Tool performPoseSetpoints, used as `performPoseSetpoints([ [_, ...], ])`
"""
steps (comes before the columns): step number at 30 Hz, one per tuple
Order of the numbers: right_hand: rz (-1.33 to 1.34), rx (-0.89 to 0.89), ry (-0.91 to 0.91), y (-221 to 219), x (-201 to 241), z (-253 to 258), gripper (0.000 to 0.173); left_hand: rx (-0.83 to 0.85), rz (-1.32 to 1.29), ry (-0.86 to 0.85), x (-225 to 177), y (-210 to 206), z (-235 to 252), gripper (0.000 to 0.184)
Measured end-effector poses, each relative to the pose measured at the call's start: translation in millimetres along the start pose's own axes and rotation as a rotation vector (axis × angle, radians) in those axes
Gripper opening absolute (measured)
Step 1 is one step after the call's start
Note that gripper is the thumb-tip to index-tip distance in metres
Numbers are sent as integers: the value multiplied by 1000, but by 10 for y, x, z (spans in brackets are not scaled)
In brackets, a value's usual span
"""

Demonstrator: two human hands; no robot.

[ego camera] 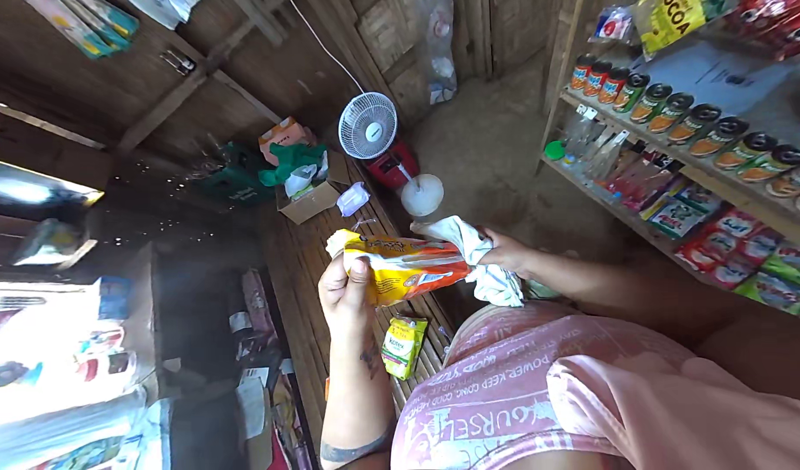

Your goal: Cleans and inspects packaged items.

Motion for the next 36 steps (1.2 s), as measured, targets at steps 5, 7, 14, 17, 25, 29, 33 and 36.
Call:
performPoseSetpoints([
  [5, -129, -24, 14, -50, 13, 89, 81, 46, -58, -152, 19, -11, -43, 17],
  [7, -200, -56, 33, -76, 21, 94, 79, 25, -55, -157, 47, 13, -57, 17],
  [14, -155, -145, 12, -61, 39, -42, 77, -123, 30, -26, 151, 183, -87, 18],
  [17, 120, -96, -32, 4, -38, -164, 61, -140, 14, -18, 186, 236, -103, 18],
  [25, 193, -306, -218, 449, -254, -39, 42, -42, 29, -87, 137, 425, -25, 18],
  [29, -5, -326, -117, 448, -9, -135, 38, 223, 254, 73, 191, 518, 145, 22],
  [33, -234, -224, 108, 202, 430, -333, 38, 433, 603, 201, 217, 514, 300, 23],
  [36, -441, -151, 385, 26, 615, -285, 37, 410, 531, 231, 249, 457, 312, 23],
])
Point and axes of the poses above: each hand's wrist, its own z-axis towards the middle knuckle, its own y-axis out of the back of the hand, x = y × z, the point moved 2 cm from there along z, towards the middle knuckle, and after that the axes turned 12 degrees about -y, right-handed, at the moved point
